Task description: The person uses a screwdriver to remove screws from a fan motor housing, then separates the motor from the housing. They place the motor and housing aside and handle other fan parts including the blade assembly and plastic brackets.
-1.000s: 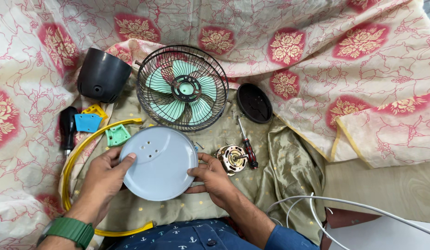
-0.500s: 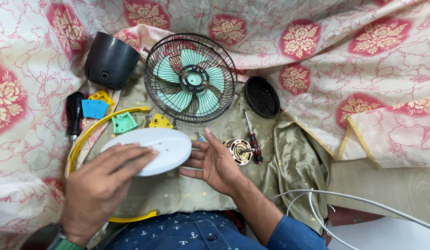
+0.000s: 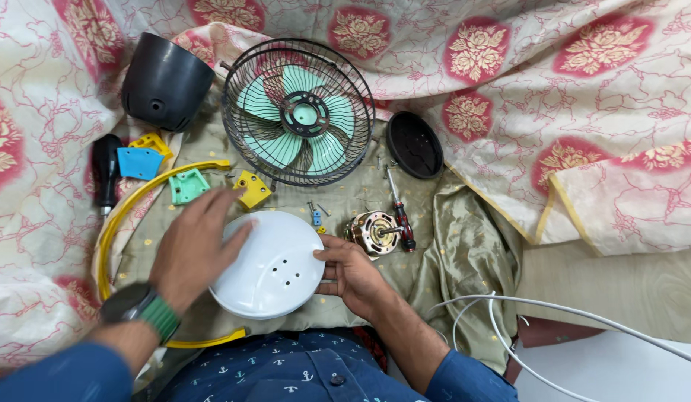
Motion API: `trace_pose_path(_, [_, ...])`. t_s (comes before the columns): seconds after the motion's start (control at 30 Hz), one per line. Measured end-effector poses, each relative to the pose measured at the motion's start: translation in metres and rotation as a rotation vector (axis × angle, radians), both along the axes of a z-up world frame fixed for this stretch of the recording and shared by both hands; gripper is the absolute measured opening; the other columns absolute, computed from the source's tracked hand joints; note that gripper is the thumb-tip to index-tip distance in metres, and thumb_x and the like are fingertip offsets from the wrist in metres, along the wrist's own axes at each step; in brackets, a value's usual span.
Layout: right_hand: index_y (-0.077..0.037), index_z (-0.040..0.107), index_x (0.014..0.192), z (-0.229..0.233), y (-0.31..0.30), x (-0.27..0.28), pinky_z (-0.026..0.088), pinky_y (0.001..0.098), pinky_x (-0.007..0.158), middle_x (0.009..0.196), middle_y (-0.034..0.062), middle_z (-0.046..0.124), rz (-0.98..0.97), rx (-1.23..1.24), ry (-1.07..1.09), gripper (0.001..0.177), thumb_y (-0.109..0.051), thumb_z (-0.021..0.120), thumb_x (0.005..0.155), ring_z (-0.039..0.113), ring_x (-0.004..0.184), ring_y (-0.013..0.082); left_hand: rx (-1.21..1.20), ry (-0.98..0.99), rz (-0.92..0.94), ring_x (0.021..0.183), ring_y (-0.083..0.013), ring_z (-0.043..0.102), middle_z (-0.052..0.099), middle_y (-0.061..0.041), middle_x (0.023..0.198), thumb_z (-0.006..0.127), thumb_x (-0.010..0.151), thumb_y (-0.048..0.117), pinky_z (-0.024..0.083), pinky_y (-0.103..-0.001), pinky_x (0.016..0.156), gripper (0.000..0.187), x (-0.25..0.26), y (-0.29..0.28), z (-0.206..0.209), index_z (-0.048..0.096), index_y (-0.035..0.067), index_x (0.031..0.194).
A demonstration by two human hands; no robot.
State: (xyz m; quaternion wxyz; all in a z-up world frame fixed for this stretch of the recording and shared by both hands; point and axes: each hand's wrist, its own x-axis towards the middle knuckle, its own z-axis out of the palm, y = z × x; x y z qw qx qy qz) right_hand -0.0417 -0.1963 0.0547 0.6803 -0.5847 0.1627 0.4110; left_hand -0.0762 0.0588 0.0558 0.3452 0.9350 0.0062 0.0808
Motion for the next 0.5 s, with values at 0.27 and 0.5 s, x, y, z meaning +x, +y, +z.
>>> trace_pose_path(0.27, [-0.007,0.055,0.147,0.004,-0.006,-0.001,0.062,0.0337,0.073,0.104,0.0090,0.074,-0.005,-0.184,-0.054,0.054,-0.016,0.057,0.094,0.073,0.083,0.0165,0.167,0.229,0.001,0.117,-0.0394,0.062,0.063,-0.023,0.121,0.082,0.083,0.023,0.053,-0.046,0.100,0.057,0.068,-0.015,-0.033,0.058,-0.003,0.128])
trace_pose_path(0.5, [-0.005,0.056,0.146,0.013,-0.005,0.004,0.063,0.0346,0.074,0.105,0.0097,0.074,0.003,-0.174,-0.056,0.053,-0.015,0.056,0.094,0.074,0.085,0.0169,-0.584,0.377,0.280,0.112,-0.0293,0.068,0.065,-0.015,0.119,0.084,0.080,0.020,0.057,-0.042,0.098,0.066,0.056,0.009,-0.030,0.054,0.000,0.134])
